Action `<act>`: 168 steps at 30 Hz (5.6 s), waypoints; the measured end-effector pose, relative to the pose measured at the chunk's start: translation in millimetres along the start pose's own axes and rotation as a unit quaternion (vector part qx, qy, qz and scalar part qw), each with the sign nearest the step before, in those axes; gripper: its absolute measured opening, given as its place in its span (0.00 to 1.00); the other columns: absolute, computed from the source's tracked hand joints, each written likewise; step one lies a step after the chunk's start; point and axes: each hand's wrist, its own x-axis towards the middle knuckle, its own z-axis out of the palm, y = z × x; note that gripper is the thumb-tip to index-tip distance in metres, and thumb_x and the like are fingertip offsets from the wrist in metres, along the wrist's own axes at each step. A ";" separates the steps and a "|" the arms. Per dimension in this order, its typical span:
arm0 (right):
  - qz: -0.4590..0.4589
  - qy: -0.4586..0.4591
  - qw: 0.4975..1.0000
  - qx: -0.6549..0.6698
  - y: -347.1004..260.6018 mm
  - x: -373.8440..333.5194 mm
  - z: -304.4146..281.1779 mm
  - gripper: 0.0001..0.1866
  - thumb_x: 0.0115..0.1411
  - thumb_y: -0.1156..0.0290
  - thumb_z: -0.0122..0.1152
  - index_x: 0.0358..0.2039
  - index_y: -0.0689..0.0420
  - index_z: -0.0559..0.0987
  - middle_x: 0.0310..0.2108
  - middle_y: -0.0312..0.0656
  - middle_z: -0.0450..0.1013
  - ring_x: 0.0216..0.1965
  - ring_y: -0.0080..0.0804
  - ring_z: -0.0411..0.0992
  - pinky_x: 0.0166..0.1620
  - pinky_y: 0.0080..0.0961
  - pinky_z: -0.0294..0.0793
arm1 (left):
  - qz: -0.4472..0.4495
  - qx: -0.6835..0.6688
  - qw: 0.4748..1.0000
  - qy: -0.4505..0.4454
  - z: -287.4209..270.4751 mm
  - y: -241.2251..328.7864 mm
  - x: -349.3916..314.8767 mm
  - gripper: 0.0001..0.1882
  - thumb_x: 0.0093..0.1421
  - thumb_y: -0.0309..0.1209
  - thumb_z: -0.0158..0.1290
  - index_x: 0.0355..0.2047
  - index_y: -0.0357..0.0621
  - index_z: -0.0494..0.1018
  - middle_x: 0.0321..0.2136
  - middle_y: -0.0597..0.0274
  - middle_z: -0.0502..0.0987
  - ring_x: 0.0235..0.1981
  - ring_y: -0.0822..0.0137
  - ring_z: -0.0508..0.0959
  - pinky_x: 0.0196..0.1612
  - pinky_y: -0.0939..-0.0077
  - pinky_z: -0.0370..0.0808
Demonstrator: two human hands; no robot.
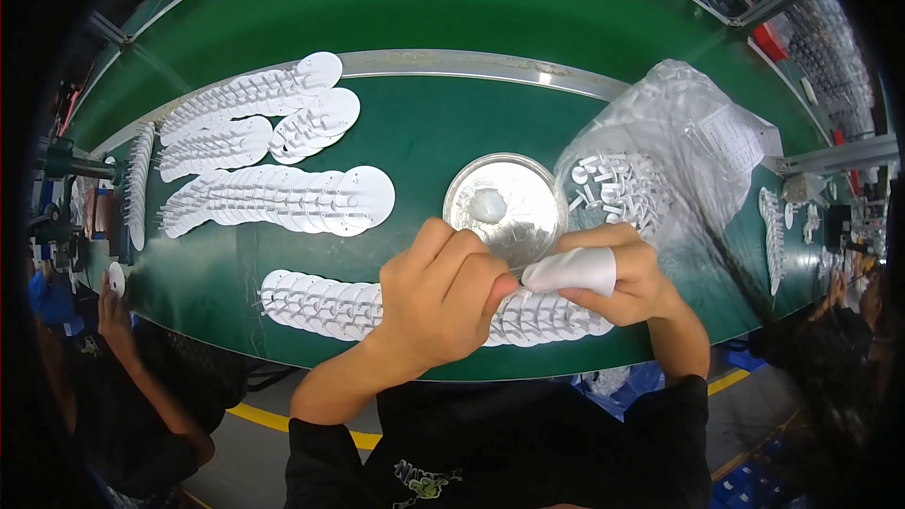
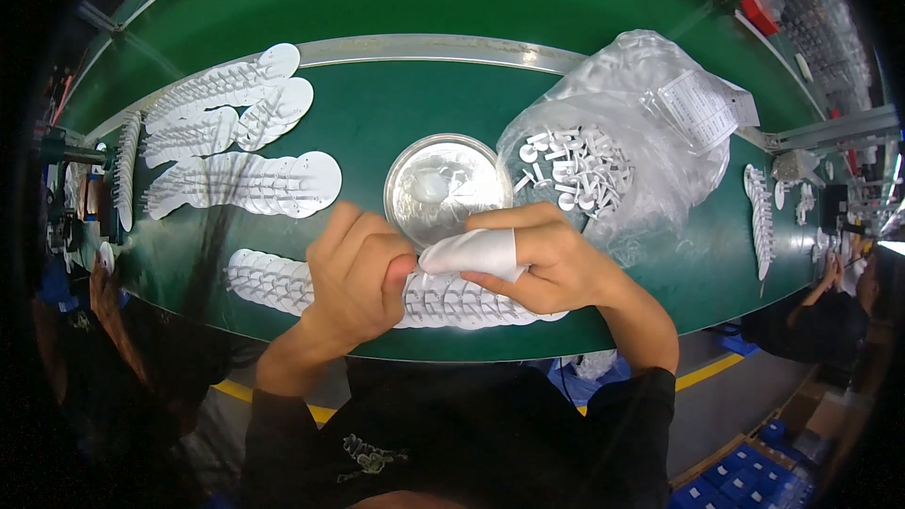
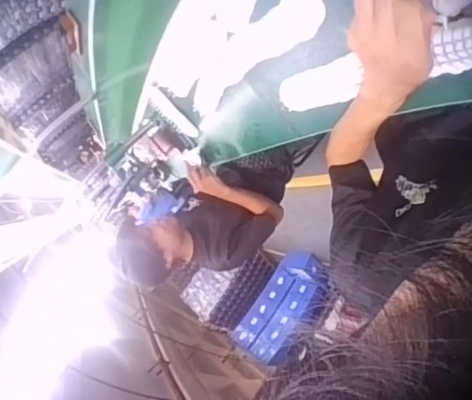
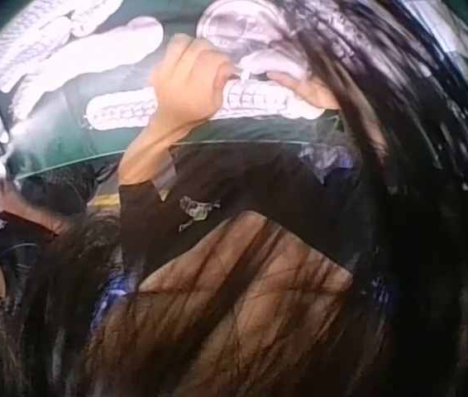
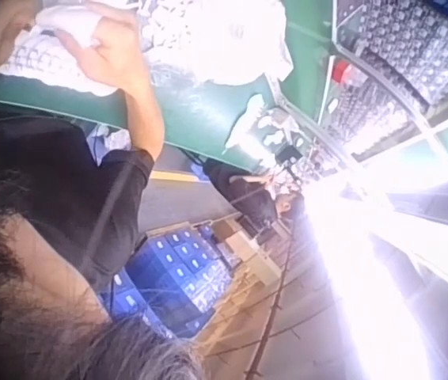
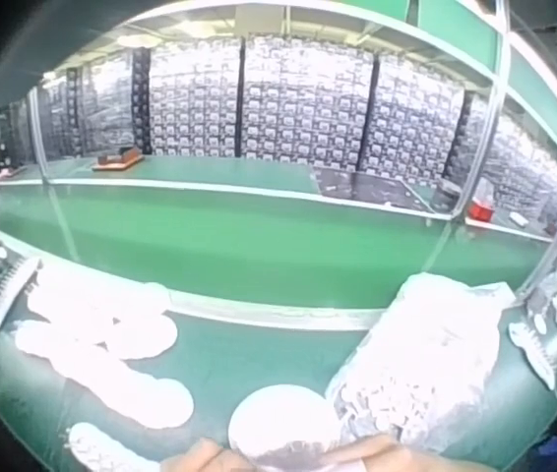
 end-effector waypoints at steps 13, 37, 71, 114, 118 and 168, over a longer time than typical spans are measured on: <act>-0.047 -0.091 0.977 -0.185 -7.0 -1.3 -1.4 0.20 0.42 0.80 0.60 0.40 0.58 0.81 0.25 0.41 0.69 0.20 0.37 0.71 0.23 0.29 0.71 | -0.214 -0.237 0.944 -0.083 -6.1 2.0 -2.4 0.11 0.63 0.26 0.47 0.22 0.36 0.67 0.17 0.59 0.68 0.19 0.61 0.66 0.22 0.70 0.64; 0.081 0.122 0.977 -0.154 -30.3 -41.5 -16.7 0.17 0.57 0.79 0.55 0.48 0.64 0.75 0.37 0.48 0.77 0.32 0.35 0.77 0.36 0.25 0.74 | -0.208 -0.261 0.942 -0.038 -15.5 3.2 -3.3 0.02 0.61 0.21 0.49 0.31 0.35 0.69 0.23 0.59 0.70 0.21 0.71 0.67 0.24 0.81 0.64; 0.044 0.209 0.896 -0.389 10.5 -192.7 27.9 0.20 0.52 0.73 0.55 0.48 0.53 0.76 0.27 0.32 0.73 0.26 0.27 0.72 0.23 0.25 0.68 | 0.238 0.053 0.833 -0.497 36.7 94.5 65.7 0.15 0.37 0.23 0.63 0.29 0.38 0.75 0.26 0.59 0.75 0.23 0.61 0.73 0.23 0.70 0.69; 0.170 0.363 0.911 -0.097 -3.0 -174.8 9.1 0.15 0.62 0.80 0.48 0.48 0.67 0.75 0.25 0.40 0.74 0.23 0.21 0.67 0.28 0.18 0.67 | 0.066 0.054 0.928 -0.362 97.8 8.0 68.2 0.03 0.49 0.27 0.57 0.25 0.41 0.77 0.25 0.57 0.77 0.31 0.56 0.77 0.35 0.62 0.71; 0.065 0.266 0.914 -0.298 -18.7 -118.2 -0.8 0.15 0.52 0.85 0.56 0.42 0.66 0.77 0.24 0.45 0.73 0.19 0.33 0.69 0.24 0.22 0.67 | 0.012 -0.148 0.967 -0.208 45.8 17.4 59.3 0.05 0.47 0.20 0.58 0.27 0.39 0.76 0.25 0.58 0.77 0.23 0.61 0.76 0.28 0.71 0.73; -0.190 0.082 0.884 -0.420 -25.8 11.8 25.5 0.27 0.38 0.80 0.58 0.45 0.65 0.77 0.17 0.34 0.64 0.13 0.24 0.64 0.14 0.20 0.62 | -0.137 -0.297 0.943 0.066 -8.5 -11.6 1.3 0.05 0.51 0.16 0.57 0.30 0.29 0.76 0.28 0.54 0.77 0.24 0.67 0.73 0.26 0.79 0.68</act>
